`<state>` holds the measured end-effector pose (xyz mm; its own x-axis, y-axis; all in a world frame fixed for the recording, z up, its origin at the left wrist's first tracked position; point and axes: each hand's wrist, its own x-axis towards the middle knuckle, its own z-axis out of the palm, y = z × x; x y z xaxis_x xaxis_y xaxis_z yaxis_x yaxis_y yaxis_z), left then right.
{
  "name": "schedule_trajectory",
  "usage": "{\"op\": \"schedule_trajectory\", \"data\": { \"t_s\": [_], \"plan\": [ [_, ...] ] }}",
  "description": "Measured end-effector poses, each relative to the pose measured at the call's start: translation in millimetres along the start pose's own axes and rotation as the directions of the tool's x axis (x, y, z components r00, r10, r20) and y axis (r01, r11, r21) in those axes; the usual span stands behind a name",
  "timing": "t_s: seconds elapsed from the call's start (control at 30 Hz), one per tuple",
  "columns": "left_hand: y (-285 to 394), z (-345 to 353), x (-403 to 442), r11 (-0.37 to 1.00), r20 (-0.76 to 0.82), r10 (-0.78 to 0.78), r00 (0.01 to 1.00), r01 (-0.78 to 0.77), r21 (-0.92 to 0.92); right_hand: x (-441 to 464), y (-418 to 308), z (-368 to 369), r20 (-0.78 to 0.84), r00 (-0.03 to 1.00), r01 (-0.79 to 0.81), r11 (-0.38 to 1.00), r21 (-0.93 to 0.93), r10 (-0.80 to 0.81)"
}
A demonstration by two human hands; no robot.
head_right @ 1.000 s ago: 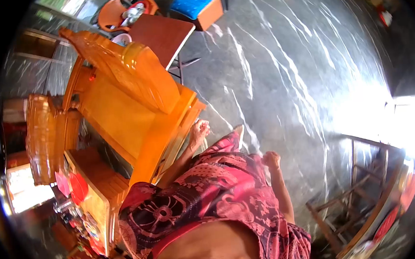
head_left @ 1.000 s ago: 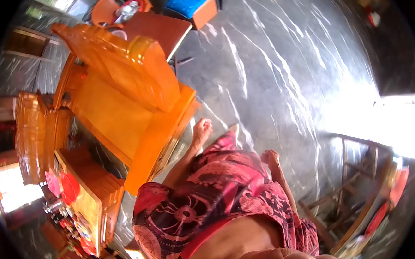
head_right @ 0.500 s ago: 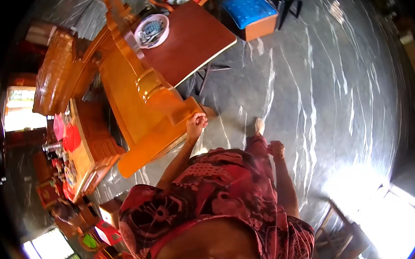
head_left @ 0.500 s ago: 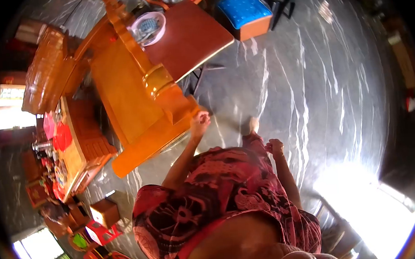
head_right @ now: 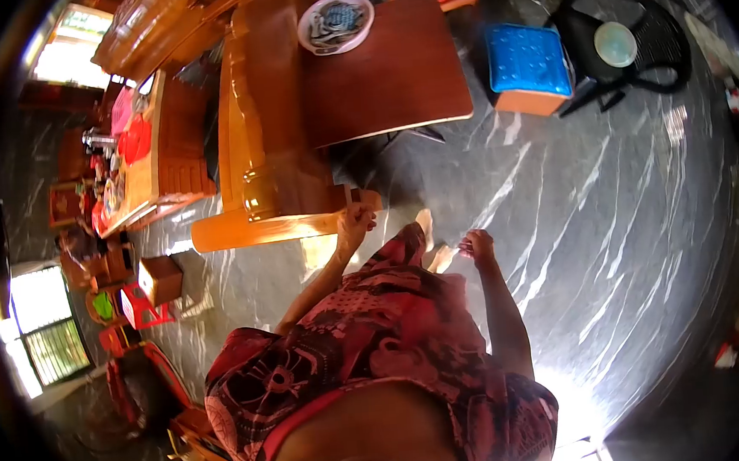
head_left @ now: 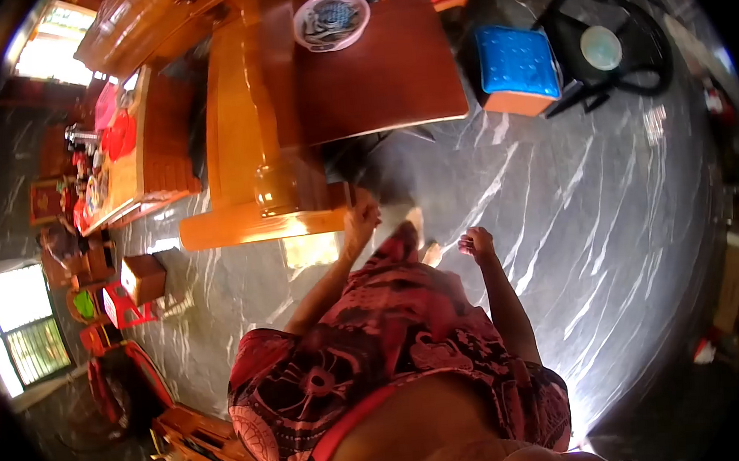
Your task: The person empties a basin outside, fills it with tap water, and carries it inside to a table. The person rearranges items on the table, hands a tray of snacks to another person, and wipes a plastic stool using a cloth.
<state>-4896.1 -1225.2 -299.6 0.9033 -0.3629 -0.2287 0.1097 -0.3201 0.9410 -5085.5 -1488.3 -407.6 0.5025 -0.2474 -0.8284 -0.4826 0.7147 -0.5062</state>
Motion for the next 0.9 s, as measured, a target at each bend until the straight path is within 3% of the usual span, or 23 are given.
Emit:
{"op": "schedule_trajectory", "data": {
  "t_s": [0.1, 0.17, 0.23, 0.3, 0.5, 0.53, 0.57, 0.63, 0.67, 0.8, 0.9],
  "plan": [
    [-3.4, 16.0, 20.1, 0.987, 0.010, -0.103, 0.995, 0.103, -0.123, 36.4, -44.6, 30.8, 0.058, 0.997, 0.057, 0.995, -0.077, -0.052],
    [-1.1, 22.9, 58.5, 0.988, 0.008, -0.077, 0.997, 0.077, -0.133, 65.9, -77.0, 57.9, 0.140, 0.988, 0.085, 0.988, -0.128, -0.067],
    [7.7, 29.2, 72.1, 0.981, -0.008, -0.156, 0.988, 0.154, -0.119, 77.3, -99.9, 78.7, 0.206, 0.977, 0.082, 0.992, -0.101, -0.060],
    [12.5, 34.7, 79.0, 0.958, -0.051, -0.169, 0.984, 0.152, -0.242, 82.3, -122.0, 94.7, 0.296, 0.953, 0.096, 0.993, -0.072, -0.071],
    [13.1, 23.5, 103.5, 0.952, -0.233, -0.195, 0.953, 0.127, -0.278, 158.1, -195.1, 148.3, 0.386, 0.911, -0.109, 0.988, -0.111, 0.144],
    [5.3, 20.4, 102.1, 0.972, -0.246, -0.157, 0.956, 0.105, -0.211, 179.5, -206.0, 157.6, 0.622, 0.753, -0.253, 0.967, -0.027, 0.215],
    [-2.8, 18.3, 100.3, 0.986, -0.256, -0.120, 0.959, 0.085, -0.143, 200.6, -213.8, 168.4, 0.625, 0.745, -0.262, 0.964, -0.050, 0.235],
    [-25.1, 20.8, 91.9, 0.975, -0.380, -0.200, 0.903, 0.221, 0.014, 211.2, -239.2, 214.5, 0.331, 0.931, -0.075, 0.970, -0.233, 0.152],
    [-33.4, 20.5, 85.2, 0.976, -0.409, -0.213, 0.887, 0.215, -0.043, 260.7, -242.4, 212.9, 0.655, 0.727, -0.136, 0.979, -0.155, 0.204],
    [-3.0, 24.3, 113.8, 0.866, -0.503, -0.499, 0.706, 0.433, -0.251, 333.5, -318.8, 318.8, 0.557, 0.809, -0.101, 0.978, -0.185, 0.189],
    [12.4, 46.7, 149.1, 0.870, -0.600, -0.491, 0.632, 0.386, -0.305, 386.5, -373.6, 400.9, 0.535, 0.827, -0.082, 0.979, -0.185, 0.170]
  ]
}}
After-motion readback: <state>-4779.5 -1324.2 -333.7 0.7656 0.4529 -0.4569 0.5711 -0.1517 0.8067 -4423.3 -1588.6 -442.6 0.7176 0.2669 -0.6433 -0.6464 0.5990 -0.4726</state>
